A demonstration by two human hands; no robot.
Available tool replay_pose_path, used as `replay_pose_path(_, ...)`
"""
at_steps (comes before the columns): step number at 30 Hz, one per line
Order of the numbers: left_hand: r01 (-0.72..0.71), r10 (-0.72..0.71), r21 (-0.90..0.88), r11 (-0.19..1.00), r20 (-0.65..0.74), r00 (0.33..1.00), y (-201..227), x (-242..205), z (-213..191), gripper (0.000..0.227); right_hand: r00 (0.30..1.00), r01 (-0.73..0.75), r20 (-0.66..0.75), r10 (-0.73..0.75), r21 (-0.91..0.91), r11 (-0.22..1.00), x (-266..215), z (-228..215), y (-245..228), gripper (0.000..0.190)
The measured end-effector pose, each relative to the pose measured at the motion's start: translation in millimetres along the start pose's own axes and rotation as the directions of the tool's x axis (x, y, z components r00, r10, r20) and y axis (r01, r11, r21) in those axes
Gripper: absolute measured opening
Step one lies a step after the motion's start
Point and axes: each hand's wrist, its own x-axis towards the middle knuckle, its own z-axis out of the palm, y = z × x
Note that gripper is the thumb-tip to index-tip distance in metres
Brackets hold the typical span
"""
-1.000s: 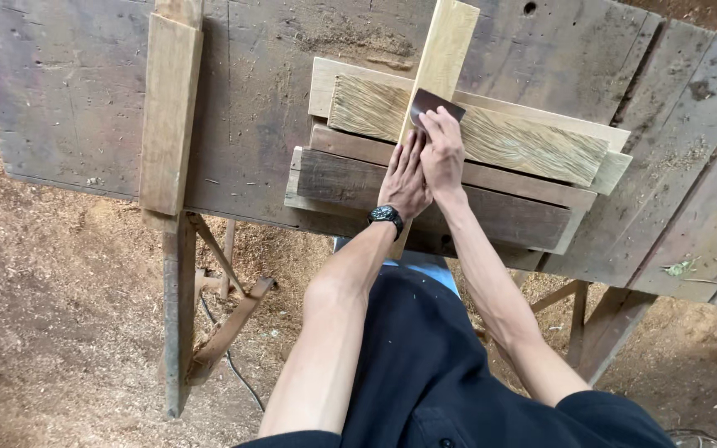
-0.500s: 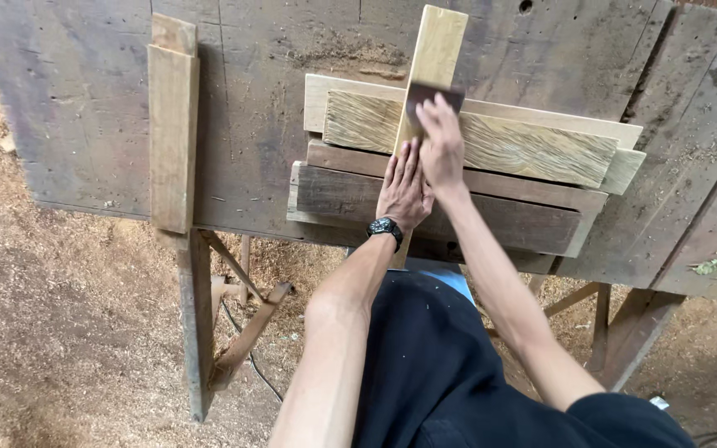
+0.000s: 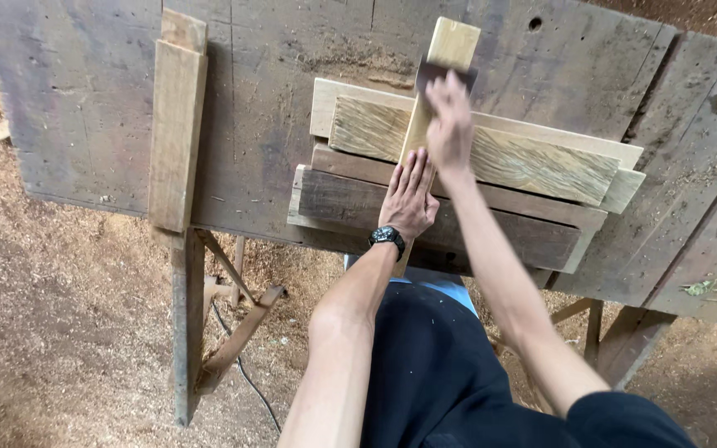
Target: The person sands the surfaces and edges of a wooden board using a piece of sandpaper by hand.
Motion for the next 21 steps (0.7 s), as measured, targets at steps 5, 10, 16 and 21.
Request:
replay_pose_path(5, 0.006, -0.006, -0.016, 1.000, 0.055, 0.998, -1.9, -2.1, -2.0, 0.081, 0.992, -0.092, 0.080, 0.093, -0.022, 0.996, -66.8, -21.0, -34.0, 0.044)
replay_pose_path(10, 0.000, 0.000, -0.022, 1.000, -0.009, 1.000, -0.1, -0.7, 2.8, 0.083, 0.996, 0.079, -0.035, -0.081, -0.053, 0.995, 24.7, 8.7, 20.5, 0.042)
replay_pose_path(16, 0.005, -0.006, -0.034, 0.999, -0.046, 0.999, -0.8, -6.4, 6.0, 0.083, 0.995, -0.101, -0.003, 0.102, 0.063, 0.993, 42.0, 10.2, 19.3, 0.043)
replay_pose_path(21, -0.028, 0.018, -0.133, 0.991, -0.070, 0.997, -5.4, -3.4, 8.5, 0.079, 0.995, -0.044, 0.084, 0.053, -0.098, 0.994, -52.8, -16.2, -28.7, 0.045)
